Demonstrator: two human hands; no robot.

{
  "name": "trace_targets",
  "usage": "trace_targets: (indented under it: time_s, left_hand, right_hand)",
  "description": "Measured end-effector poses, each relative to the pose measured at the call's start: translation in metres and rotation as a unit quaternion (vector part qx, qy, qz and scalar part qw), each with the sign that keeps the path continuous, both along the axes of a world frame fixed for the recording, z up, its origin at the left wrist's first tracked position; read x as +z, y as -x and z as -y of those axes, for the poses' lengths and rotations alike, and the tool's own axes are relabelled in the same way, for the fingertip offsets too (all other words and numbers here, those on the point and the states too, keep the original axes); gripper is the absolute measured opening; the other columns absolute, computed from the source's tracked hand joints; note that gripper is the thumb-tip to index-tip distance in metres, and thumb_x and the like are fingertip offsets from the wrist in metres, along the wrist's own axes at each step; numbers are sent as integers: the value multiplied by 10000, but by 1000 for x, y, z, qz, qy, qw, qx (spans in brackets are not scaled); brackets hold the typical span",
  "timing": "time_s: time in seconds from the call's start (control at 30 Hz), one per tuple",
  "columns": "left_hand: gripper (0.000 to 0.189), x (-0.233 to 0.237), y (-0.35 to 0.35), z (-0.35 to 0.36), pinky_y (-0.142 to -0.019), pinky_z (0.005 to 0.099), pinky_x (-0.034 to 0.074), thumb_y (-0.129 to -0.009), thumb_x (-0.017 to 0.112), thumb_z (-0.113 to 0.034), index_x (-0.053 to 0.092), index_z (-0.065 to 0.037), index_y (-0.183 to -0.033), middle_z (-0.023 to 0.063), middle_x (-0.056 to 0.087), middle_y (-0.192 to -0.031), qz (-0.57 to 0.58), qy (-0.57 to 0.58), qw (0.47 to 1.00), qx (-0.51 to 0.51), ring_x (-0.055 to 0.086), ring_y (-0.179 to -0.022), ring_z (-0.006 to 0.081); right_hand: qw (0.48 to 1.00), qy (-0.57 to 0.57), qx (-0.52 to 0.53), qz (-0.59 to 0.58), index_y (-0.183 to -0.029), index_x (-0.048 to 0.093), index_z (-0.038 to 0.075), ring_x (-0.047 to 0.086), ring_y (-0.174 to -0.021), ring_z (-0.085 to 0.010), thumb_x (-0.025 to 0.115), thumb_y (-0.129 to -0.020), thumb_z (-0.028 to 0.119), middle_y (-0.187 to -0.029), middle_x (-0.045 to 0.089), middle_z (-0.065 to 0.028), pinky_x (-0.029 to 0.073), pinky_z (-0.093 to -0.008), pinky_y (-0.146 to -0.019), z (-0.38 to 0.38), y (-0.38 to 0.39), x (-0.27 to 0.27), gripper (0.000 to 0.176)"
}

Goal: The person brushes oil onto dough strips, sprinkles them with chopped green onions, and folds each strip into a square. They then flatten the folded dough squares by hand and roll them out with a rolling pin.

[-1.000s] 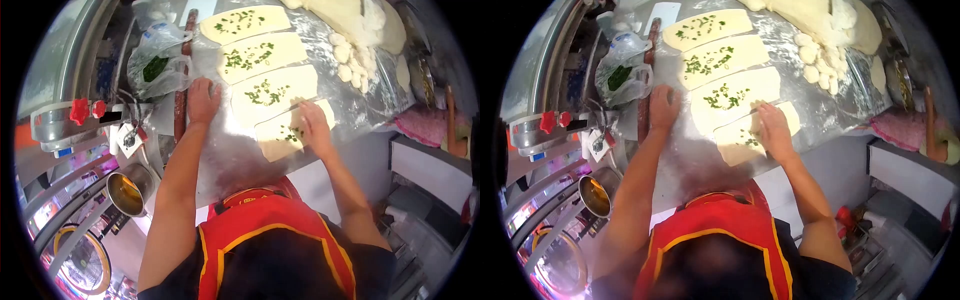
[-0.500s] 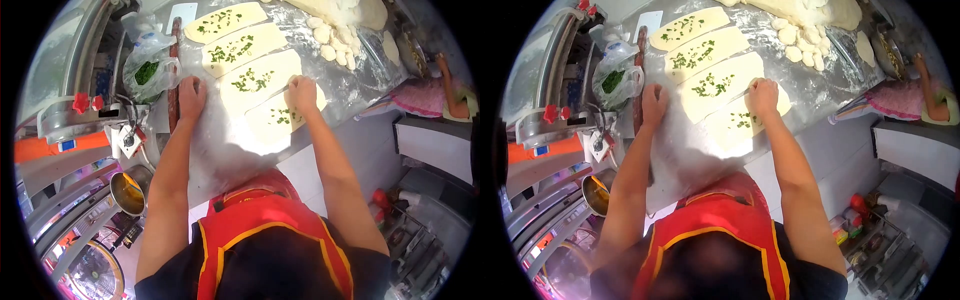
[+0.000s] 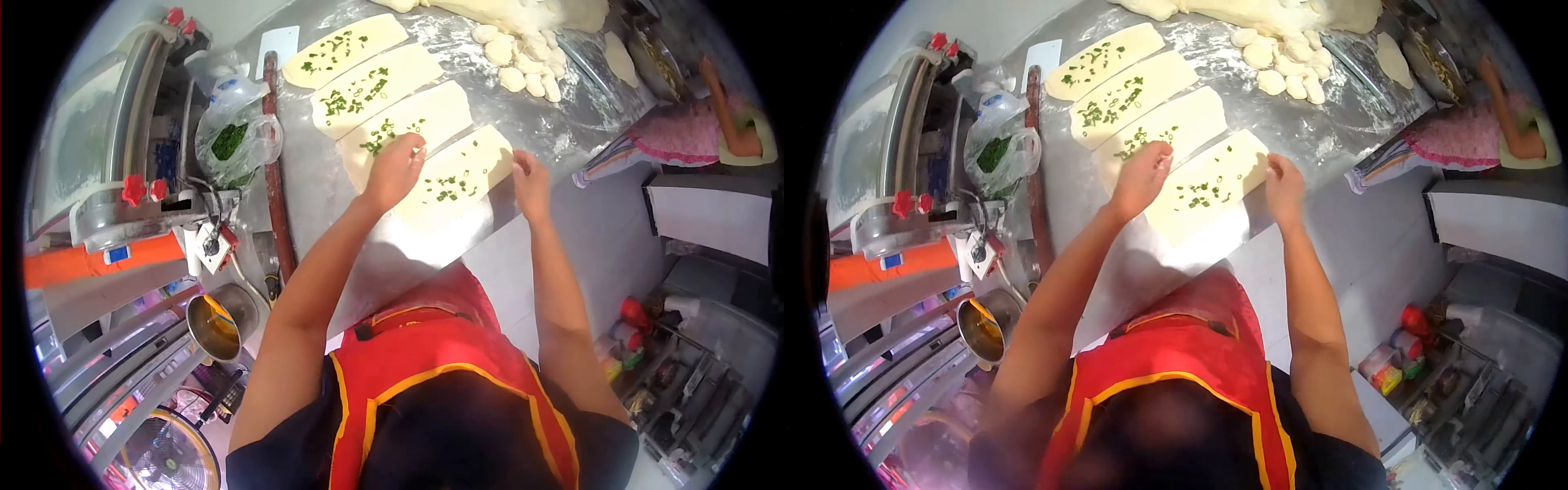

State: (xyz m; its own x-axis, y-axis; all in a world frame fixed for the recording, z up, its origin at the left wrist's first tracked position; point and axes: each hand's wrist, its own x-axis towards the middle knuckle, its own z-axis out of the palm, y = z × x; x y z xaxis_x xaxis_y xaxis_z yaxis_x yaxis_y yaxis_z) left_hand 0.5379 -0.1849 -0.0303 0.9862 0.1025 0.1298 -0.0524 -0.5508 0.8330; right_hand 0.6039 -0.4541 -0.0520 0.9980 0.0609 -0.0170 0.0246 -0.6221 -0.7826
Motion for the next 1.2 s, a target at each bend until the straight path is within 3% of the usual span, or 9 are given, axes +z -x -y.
trace_targets:
  time_s: [0.23, 0.43, 0.5, 0.7, 0.73, 0.87, 1.0, 1.1, 1.2]
  left_hand:
    - [197, -14, -88, 70, -823, 423, 466, -868, 519, -49, 579, -26, -1055, 196, 630, -977, -73, -83, 989, -96, 601, -945, 364]
    - [207, -43, -143, 101, -841, 422, 462, -803, 580, -76, 593, -41, -1007, 168, 624, -1008, -117, -183, 967, -134, 580, -1003, 344]
    - [195, -44, -155, 95, -831, 406, 466, -782, 605, -95, 602, -42, -969, 157, 619, -999, -127, -204, 948, -206, 582, -977, 333]
    - [145, -6, -128, 52, -801, 367, 465, -767, 629, -99, 616, -60, -905, 115, 604, -920, -108, -101, 950, -277, 584, -906, 286]
    - [137, 0, -119, 43, -799, 363, 463, -771, 630, -96, 616, -63, -904, 107, 601, -910, -99, -104, 947, -288, 584, -898, 279]
    - [105, 11, -67, 18, -812, 359, 465, -809, 577, -39, 618, -62, -903, 91, 604, -934, -152, -80, 959, -226, 586, -922, 265]
    - [147, -16, -28, 7, -835, 362, 473, -828, 555, -13, 640, -68, -936, 75, 615, -978, -85, -104, 969, -208, 580, -961, 264]
    - [191, -22, -19, 4, -849, 366, 480, -831, 552, -13, 660, -76, -975, 67, 627, -1044, -16, -136, 968, -209, 571, -989, 272]
    - [200, -18, -12, 1, -856, 368, 478, -827, 550, -10, 661, -68, -983, 72, 628, -1069, 22, -144, 967, -207, 563, -1004, 278]
  right_hand:
    - [997, 54, -5, -51, -1048, 623, -9, 666, -931, -290, 627, -818, 117, -995, 680, -172, 508, -347, -828, 22, -26, -8, 263]
    - [994, 59, 18, -85, -950, 618, 10, 658, -760, -295, 644, -770, 102, -831, 675, -137, 508, -371, -741, 12, -35, -4, 204]
    - [991, 52, 36, -119, -925, 623, 10, 655, -726, -285, 644, -757, 92, -793, 672, -130, 511, -363, -714, 14, -42, -2, 189]
    - [981, -88, 50, -164, -873, 623, 10, 574, -642, -122, 651, -767, 76, -701, 621, -46, 472, -261, -632, 6, -15, 30, 128]
    - [975, -114, 79, -175, -874, 612, 19, 536, -659, -60, 650, -808, 63, -719, 582, 19, 447, -219, -627, 1, -5, 38, 87]
    - [976, -151, 90, -131, -893, 605, 10, 569, -692, -163, 660, -792, 60, -821, 606, -80, 469, -288, -650, -27, 39, 23, 125]
    - [986, -23, 163, -38, -884, 588, 9, 600, -746, -335, 606, -825, 64, -863, 608, -163, 483, -396, -684, -42, 58, 16, 82]
    - [993, 7, 116, 26, -887, 584, 5, 604, -764, -348, 577, -847, 67, -843, 603, -164, 483, -412, -694, -48, 61, 21, 75]
    - [989, 0, 131, 66, -1025, 608, 32, 600, -909, -341, 555, -877, 71, -995, 610, -182, 480, -400, -791, -63, 49, 32, 162]
